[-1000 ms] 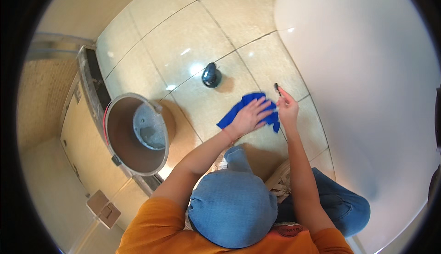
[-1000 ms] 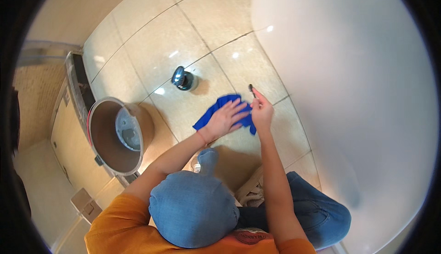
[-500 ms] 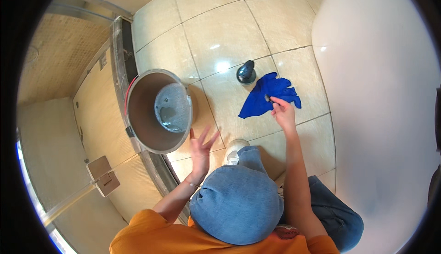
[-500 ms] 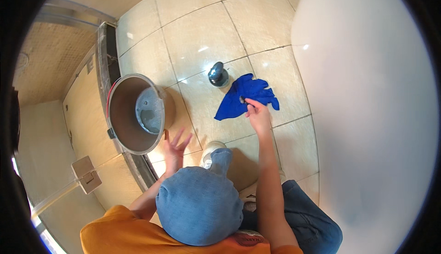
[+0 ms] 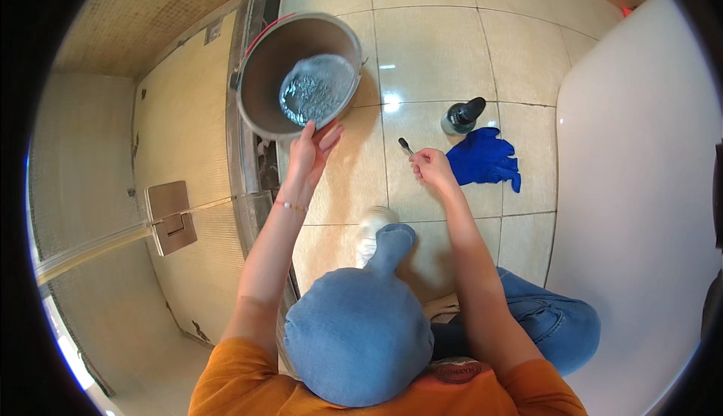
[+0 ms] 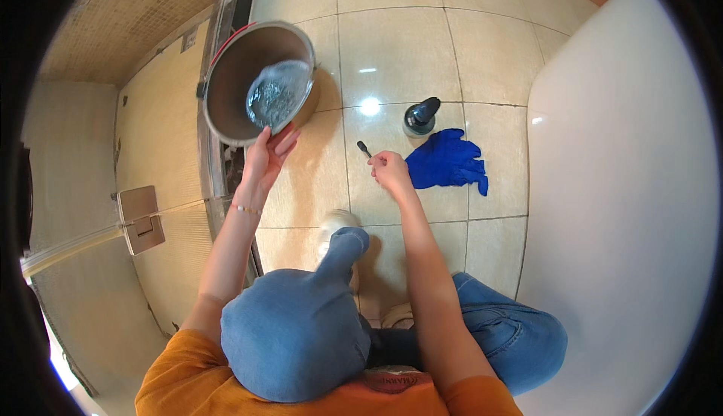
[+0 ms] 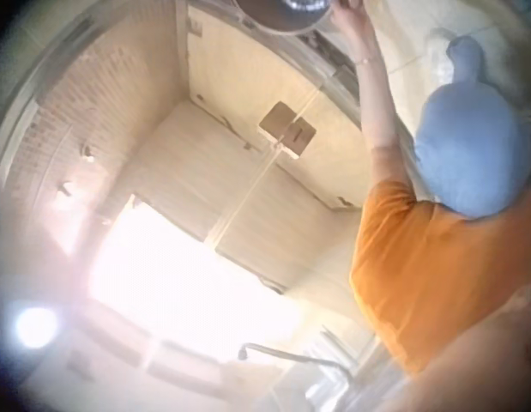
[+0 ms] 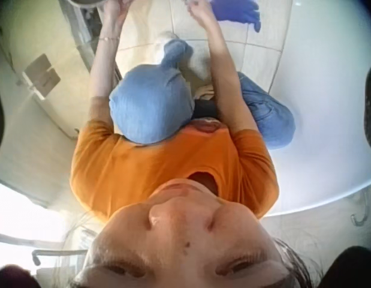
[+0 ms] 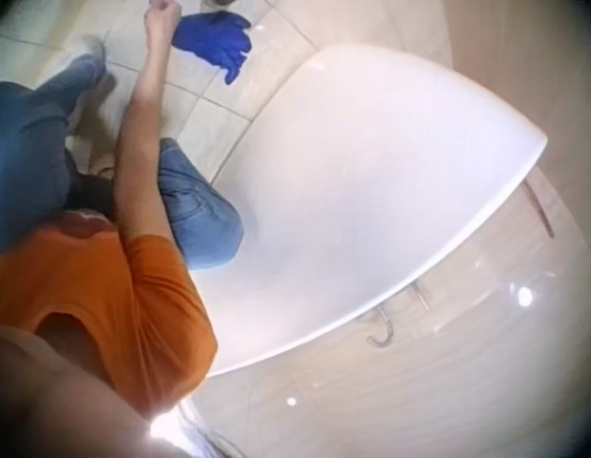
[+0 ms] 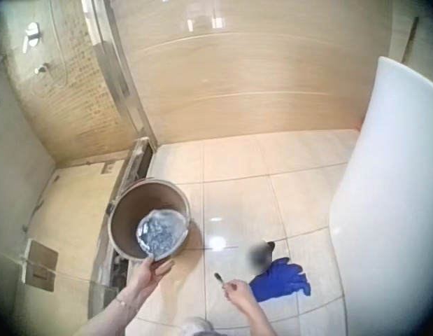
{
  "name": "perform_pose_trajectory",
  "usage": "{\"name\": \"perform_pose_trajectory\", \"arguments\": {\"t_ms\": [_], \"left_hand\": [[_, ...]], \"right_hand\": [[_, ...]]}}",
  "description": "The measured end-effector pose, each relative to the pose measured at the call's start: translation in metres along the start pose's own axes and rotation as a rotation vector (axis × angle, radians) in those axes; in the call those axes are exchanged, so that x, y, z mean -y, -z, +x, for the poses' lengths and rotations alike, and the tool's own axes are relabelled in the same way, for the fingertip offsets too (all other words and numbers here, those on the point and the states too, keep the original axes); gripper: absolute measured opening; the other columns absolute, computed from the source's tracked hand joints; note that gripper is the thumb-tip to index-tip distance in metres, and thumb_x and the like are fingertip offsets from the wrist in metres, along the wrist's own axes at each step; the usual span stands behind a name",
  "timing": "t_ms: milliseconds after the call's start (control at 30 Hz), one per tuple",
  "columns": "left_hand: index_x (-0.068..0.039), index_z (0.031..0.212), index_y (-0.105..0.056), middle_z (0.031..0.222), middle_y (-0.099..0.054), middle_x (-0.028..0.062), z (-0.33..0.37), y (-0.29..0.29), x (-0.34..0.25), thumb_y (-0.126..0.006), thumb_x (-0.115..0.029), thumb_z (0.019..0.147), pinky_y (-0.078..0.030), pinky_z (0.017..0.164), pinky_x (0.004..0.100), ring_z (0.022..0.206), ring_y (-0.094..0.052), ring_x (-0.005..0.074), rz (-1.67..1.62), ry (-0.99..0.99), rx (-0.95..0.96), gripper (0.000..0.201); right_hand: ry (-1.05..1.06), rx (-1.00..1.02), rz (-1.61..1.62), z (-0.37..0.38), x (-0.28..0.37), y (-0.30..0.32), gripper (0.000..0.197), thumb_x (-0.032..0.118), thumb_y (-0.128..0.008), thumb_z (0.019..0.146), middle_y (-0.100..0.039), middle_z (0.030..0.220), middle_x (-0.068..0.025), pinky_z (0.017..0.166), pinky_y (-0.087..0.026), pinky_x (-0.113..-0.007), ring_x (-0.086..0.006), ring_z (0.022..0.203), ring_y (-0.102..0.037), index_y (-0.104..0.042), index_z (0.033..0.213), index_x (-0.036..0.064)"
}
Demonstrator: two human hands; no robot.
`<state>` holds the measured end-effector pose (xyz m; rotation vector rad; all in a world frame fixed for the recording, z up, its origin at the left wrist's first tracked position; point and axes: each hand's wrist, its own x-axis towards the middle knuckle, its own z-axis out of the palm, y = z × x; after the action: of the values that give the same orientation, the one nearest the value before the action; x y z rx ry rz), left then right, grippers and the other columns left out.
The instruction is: The person kneels on a tiled bathroom floor and scrubs the grout lines between tiles using a toothbrush and a blue cloth. They repeatedly scrub specific areas and wipe the surface, occasionally dipping the cloth into a nearby bucket of soapy water.
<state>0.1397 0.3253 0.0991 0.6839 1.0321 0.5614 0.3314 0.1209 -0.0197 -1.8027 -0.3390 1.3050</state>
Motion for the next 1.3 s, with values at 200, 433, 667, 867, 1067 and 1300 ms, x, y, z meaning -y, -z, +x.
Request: {"name": "perform_pose_trajectory", "arguments": {"t_ms": [200,433,667,867,1067,1300], "left_hand": [[0.005,0.143,-0.047,0.142,-0.060,0.0220,0.041,-0.006,-0.028,-0.040,-0.031,0.113,-0.049,0.105,0.0447,0.125,-0.064,0.0370,0.042,0.000,0.043,0.048],[0.003,0.140,-0.047,0.143,-0.058,0.0248,0.067,-0.044,-0.019,-0.054,-0.043,0.107,-0.049,0.108,0.0441,0.126,-0.063,0.0382,-0.052,-0.081,0.096,0.057],[0.005,0.146,-0.035,0.138,-0.061,0.0240,0.045,-0.030,0.033,-0.060,-0.035,0.106,-0.053,0.105,0.0387,0.120,-0.066,0.0321,-0.003,-0.185,-0.001,0.062],[0.007,0.135,-0.049,0.124,-0.068,0.0215,0.030,0.018,0.076,-0.059,-0.018,0.106,-0.051,0.110,0.0382,0.119,-0.066,0.0280,0.043,-0.067,-0.022,0.040],[0.008,0.127,-0.055,0.118,-0.070,0.0197,0.004,0.046,0.105,-0.060,-0.014,0.104,-0.052,0.108,0.0360,0.116,-0.068,0.0257,0.102,0.075,-0.037,0.032],[0.007,0.119,-0.063,0.109,-0.074,0.0169,0.001,0.046,0.116,-0.063,-0.014,0.103,-0.056,0.100,0.0333,0.106,-0.071,0.0224,0.134,0.004,-0.079,0.026]], "right_hand": [[0.183,-0.212,-0.115,-0.010,0.015,-0.035,0.026,0.011,-0.058,0.099,-0.070,0.074,-0.0096,0.064,-0.052,-0.037,-0.0207,0.068,-0.069,-0.071,0.122,0.0117],[0.421,-0.301,-0.475,-0.031,-0.004,-0.074,0.042,0.003,-0.055,0.098,-0.069,0.096,-0.0262,0.075,-0.054,-0.046,-0.0433,0.086,-0.067,-0.067,0.135,0.0182],[0.438,-0.458,-0.673,0.017,0.005,-0.096,0.063,-0.008,-0.056,0.085,-0.066,0.085,-0.0189,0.073,-0.054,-0.052,-0.0397,0.084,-0.067,-0.062,0.142,0.0184],[0.477,-0.420,-0.647,-0.008,0.008,-0.097,0.048,-0.007,-0.057,0.092,-0.066,0.089,-0.0265,0.072,-0.053,-0.049,-0.0440,0.079,-0.067,-0.066,0.136,0.0085],[0.399,-0.478,-0.594,-0.035,-0.009,-0.116,0.051,-0.008,-0.059,0.091,-0.066,0.086,-0.0252,0.069,-0.052,-0.049,-0.0431,0.076,-0.065,-0.064,0.139,0.0092],[0.444,-0.494,-0.562,-0.032,-0.014,-0.115,0.050,-0.007,-0.056,0.092,-0.066,0.085,-0.0223,0.070,-0.053,-0.047,-0.0404,0.076,-0.066,-0.064,0.139,0.0079]]}}
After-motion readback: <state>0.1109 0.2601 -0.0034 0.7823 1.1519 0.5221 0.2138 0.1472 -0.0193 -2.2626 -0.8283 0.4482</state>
